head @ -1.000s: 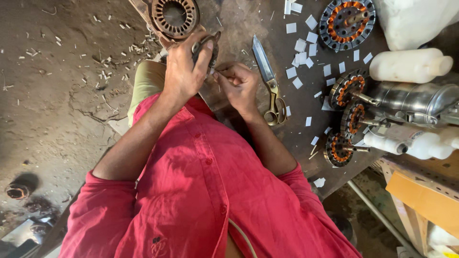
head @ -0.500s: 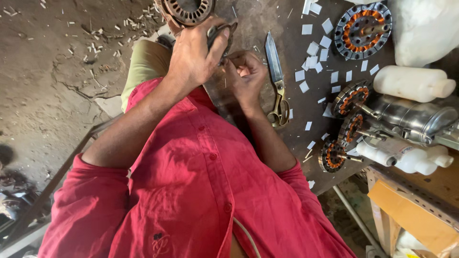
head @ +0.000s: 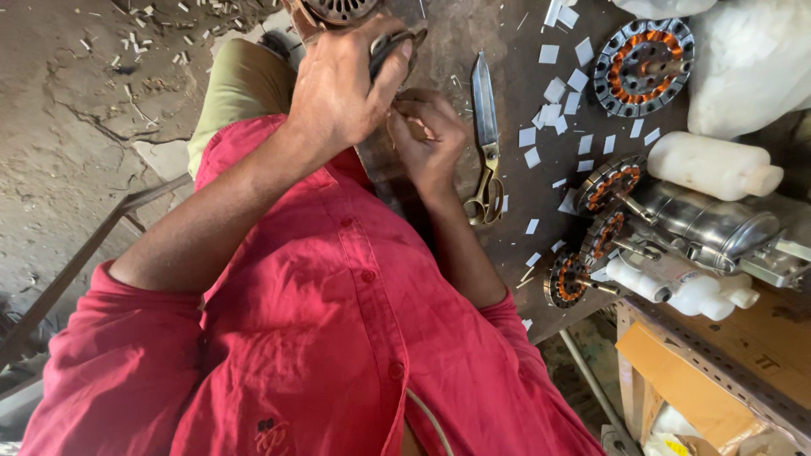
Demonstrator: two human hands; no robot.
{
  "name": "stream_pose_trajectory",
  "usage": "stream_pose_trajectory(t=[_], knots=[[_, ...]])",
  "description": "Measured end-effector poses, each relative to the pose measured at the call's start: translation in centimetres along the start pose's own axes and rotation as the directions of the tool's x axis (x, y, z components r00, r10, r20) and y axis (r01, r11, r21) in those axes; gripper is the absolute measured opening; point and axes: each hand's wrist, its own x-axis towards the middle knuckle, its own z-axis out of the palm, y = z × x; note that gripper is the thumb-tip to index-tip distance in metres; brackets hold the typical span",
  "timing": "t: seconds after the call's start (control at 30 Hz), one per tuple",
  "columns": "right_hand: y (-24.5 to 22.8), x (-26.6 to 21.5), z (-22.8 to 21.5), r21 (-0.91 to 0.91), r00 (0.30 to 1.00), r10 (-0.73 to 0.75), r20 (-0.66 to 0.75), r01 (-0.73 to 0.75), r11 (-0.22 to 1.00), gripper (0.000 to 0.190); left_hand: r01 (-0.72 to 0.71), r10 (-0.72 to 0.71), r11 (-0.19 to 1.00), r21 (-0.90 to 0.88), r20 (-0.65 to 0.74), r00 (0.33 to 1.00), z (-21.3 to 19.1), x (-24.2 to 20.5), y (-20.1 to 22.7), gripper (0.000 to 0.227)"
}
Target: The person uses shears to trim small white plastic pieces and inserts them into slots on circular copper stator components. The person repeatedly picks up pieces, trims them, and places them into the stator slots.
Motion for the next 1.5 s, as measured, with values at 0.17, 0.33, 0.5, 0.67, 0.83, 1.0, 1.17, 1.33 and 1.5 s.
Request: stream_pose_trajectory(t=[0.17,0.33,0.5,0.67,0.83,1.0,1.17,1.33,1.5], knots=[[0.8,0.2,0.7,0.338,0.988,0.153,0.017,-0.15,0.929,0.019,-0.021,0.021,1.0,-0.02,0.02,1.0,-0.5,0.4,0.0,0.031],[2.4,0.8,0.6,0.199,0.999,0.013,0.039,-0.021,0.98,0.035,-0.036,0.038,0.999,-0.038,0.042,0.998,-0.4,0.6,-0.3,0.03],[2.9,2.6,-0.7,0.311,0.988,0.017,0.153,-0.064,0.948,0.045,0.027,-0.02,0.997,-0.072,0.101,0.995,-0.4,0.7,-0.4,0.031],[3.3,4.1,-0.6,0.507,0.983,0.059,0.172,-0.14,0.851,0.061,-0.091,0.096,0.993,-0.074,0.069,0.993,-0.3,0.4,-0.9,0.028],[3.3,3.4,-2.9,0.322,0.976,0.047,0.21,-0.115,0.94,0.043,-0.132,0.143,0.983,-0.125,0.083,0.986,-0.5,0.5,0.0,0.024],[2.2,2.3,-7.5,-0.075,0.991,0.127,0.03,-0.125,0.989,0.016,-0.194,0.212,0.968,-0.161,0.102,0.972,-0.8,-0.1,1.3,0.018],[-0.4,0.3,-7.0,-0.499,0.981,-0.155,0.119,0.194,0.845,0.029,-0.467,0.454,0.875,0.129,0.116,0.883,-0.1,-0.1,1.5,0.018],[-1.4,0.2,-5.6,-0.367,0.991,0.137,0.016,-0.121,0.922,0.031,-0.424,0.419,0.905,-0.012,0.186,0.889,0.2,0.5,1.0,0.027],[-1.0,-0.4,-6.8,-0.067,0.988,0.148,0.034,-0.146,0.987,0.015,0.073,0.005,0.915,-0.397,0.192,0.981,1.1,-0.5,0.4,0.045]])
